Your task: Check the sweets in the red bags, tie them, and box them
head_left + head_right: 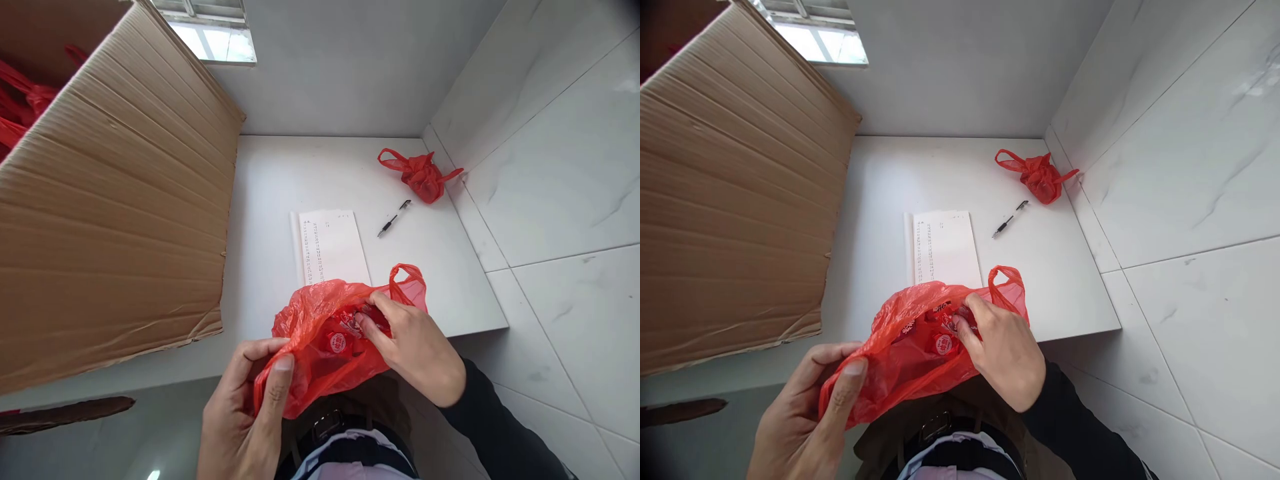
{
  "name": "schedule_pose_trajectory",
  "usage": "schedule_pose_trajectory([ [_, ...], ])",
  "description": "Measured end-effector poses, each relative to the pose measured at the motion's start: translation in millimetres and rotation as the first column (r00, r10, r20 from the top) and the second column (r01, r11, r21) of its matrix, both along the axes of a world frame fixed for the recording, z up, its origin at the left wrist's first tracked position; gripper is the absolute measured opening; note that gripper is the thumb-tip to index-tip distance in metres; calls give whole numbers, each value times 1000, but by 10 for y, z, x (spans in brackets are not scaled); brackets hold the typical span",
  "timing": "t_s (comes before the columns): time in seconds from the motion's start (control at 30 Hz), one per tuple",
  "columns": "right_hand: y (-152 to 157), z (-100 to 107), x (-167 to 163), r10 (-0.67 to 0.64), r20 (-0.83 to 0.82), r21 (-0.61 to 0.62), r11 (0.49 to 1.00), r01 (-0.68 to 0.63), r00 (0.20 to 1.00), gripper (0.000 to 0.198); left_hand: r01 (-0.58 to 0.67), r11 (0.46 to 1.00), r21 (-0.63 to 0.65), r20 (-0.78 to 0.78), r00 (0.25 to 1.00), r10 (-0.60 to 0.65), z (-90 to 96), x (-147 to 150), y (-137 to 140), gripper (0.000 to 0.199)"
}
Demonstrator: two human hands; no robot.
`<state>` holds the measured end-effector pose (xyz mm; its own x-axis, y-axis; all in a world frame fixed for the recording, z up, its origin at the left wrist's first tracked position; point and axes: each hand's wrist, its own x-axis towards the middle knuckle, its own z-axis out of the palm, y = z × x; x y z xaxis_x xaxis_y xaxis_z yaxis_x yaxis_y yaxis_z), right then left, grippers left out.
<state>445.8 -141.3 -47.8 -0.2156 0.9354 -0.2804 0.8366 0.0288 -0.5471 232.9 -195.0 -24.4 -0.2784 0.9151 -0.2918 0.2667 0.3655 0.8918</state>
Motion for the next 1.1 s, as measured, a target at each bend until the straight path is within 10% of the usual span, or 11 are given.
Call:
schedule_pose_trajectory([
  [0.2,12,-16,5,118,230,104,984,-145,966,19,-111,986,126,-64,991,120,-44,4,13,20],
  [0.5,185,-209,-582,394,37,154,906,-394,919,22,-220,975,-7,128,967,219,15,16,24,29],
  [0.9,246,-177,-330,190,-274,-43,977,-209,943,35,-311,948,-71,274,908,318,-109,-146,38,37],
  [1.1,-149,358,-4,130,-311,425,905,16,942,30,-328,944,-43,283,902,326,203,77,43,75],
])
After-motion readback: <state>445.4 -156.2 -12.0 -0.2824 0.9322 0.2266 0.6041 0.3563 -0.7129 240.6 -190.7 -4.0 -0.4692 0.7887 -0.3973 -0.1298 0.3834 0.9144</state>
